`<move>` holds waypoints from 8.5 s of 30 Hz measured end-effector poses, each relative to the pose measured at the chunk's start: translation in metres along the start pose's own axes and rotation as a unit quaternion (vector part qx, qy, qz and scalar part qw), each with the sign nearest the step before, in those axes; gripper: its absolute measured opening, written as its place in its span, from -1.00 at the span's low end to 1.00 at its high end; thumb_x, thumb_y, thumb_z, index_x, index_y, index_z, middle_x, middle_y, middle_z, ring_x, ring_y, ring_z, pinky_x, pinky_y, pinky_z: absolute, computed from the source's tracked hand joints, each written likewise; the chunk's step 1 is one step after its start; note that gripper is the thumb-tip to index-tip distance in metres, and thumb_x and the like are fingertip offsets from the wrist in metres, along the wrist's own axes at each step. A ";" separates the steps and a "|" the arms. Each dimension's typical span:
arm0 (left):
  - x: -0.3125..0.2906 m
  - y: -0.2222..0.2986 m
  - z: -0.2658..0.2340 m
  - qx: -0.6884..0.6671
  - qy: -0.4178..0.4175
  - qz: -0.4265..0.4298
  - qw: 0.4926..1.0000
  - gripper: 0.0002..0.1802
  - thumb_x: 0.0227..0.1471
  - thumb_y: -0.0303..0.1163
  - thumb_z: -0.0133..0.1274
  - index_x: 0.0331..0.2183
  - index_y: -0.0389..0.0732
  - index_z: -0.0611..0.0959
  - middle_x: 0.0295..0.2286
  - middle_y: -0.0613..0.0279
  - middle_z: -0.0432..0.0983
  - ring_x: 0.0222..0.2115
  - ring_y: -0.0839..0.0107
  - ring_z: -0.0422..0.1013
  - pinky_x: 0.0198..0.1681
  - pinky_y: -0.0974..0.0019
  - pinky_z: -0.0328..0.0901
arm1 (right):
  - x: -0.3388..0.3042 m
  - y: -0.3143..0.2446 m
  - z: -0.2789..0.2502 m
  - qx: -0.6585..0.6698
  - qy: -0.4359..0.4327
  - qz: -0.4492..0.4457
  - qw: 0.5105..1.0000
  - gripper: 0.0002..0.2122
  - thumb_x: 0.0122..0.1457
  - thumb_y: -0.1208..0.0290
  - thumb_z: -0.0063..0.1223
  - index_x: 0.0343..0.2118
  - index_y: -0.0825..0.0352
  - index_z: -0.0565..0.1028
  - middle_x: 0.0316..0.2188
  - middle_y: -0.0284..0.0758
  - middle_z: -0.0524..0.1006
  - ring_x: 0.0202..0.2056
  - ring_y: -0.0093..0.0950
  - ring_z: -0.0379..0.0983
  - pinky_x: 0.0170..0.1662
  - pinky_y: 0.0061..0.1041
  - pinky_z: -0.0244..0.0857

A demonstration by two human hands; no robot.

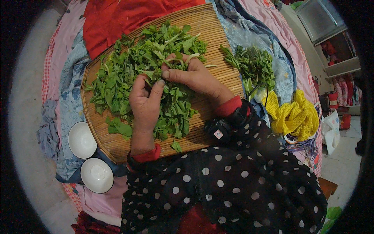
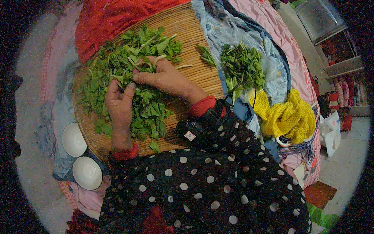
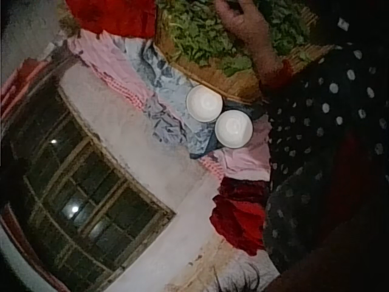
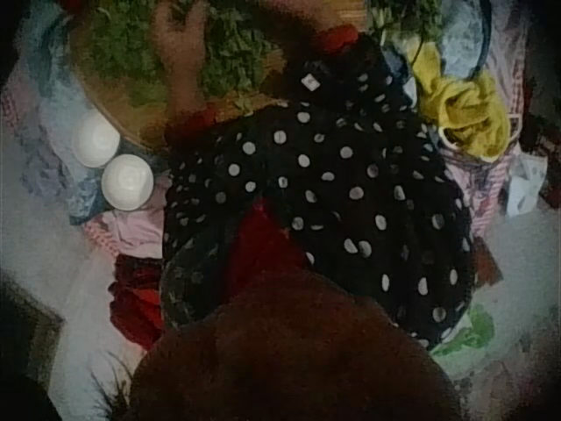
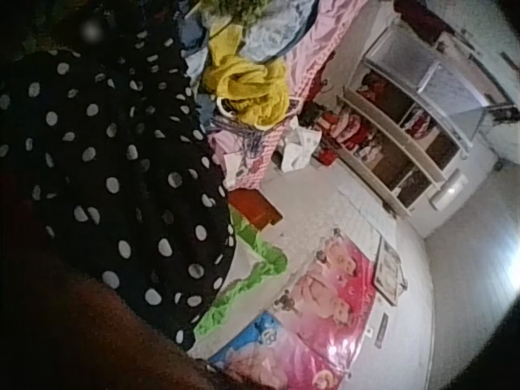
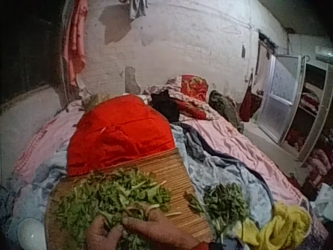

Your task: The person sits on a bed and sorts leafy green vegetables by hand, separating leaves from stems on a bamboo tray. The separated leaves are placed on the tray while stems are set aside.

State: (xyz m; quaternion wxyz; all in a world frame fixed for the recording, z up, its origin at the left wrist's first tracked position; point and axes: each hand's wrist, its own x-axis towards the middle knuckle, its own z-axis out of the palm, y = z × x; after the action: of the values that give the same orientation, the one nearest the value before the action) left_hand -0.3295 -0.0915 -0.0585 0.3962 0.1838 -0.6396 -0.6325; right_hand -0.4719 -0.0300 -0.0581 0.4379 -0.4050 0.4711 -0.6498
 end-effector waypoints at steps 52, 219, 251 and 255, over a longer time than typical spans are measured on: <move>-0.002 0.002 0.002 0.005 0.009 -0.008 1.000 -0.79 0.01 -0.55 -0.04 -0.23 -0.31 0.43 -0.37 0.37 0.39 -0.39 0.66 0.28 -0.32 0.57 0.20 | -0.002 0.001 0.002 0.064 0.003 0.028 0.998 -0.73 -0.04 0.44 0.13 -0.25 0.36 0.41 -0.36 -0.42 0.46 -0.31 -0.62 0.35 -0.22 -0.63 0.26; -0.001 0.000 0.001 -0.001 0.005 -0.011 1.000 -0.80 0.01 -0.56 -0.05 -0.24 -0.31 0.43 -0.37 0.38 0.38 -0.38 0.66 0.27 -0.31 0.57 0.18 | -0.003 -0.008 0.001 -0.003 -0.013 0.045 0.999 -0.74 -0.01 0.44 0.14 -0.24 0.32 0.39 -0.35 -0.48 0.44 -0.30 -0.68 0.32 -0.20 -0.70 0.22; -0.005 0.005 0.000 0.007 0.035 -0.001 0.999 -0.83 -0.02 -0.55 -0.01 -0.30 -0.29 0.45 -0.44 0.39 0.40 -0.47 0.67 0.28 -0.41 0.56 0.20 | -0.006 -0.015 0.013 0.103 0.053 0.084 0.990 -0.80 -0.03 0.47 0.11 -0.32 0.27 0.37 -0.47 -0.50 0.39 -0.41 -0.66 0.32 -0.34 -0.67 0.22; -0.004 0.007 -0.001 0.022 0.043 -0.022 0.999 -0.85 -0.03 -0.54 0.00 -0.32 -0.28 0.45 -0.50 0.42 0.38 -0.54 0.69 0.25 -0.49 0.56 0.17 | -0.008 -0.020 0.017 0.122 0.083 0.088 0.985 -0.76 -0.04 0.44 0.13 -0.29 0.26 0.36 -0.43 -0.49 0.40 -0.40 -0.65 0.31 -0.32 -0.66 0.21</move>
State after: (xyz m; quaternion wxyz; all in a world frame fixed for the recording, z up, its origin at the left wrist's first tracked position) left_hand -0.3239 -0.0885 -0.0532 0.4053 0.2335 -0.6313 -0.6186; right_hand -0.4573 -0.0235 -0.0358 0.4992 -0.2497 0.4570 -0.6926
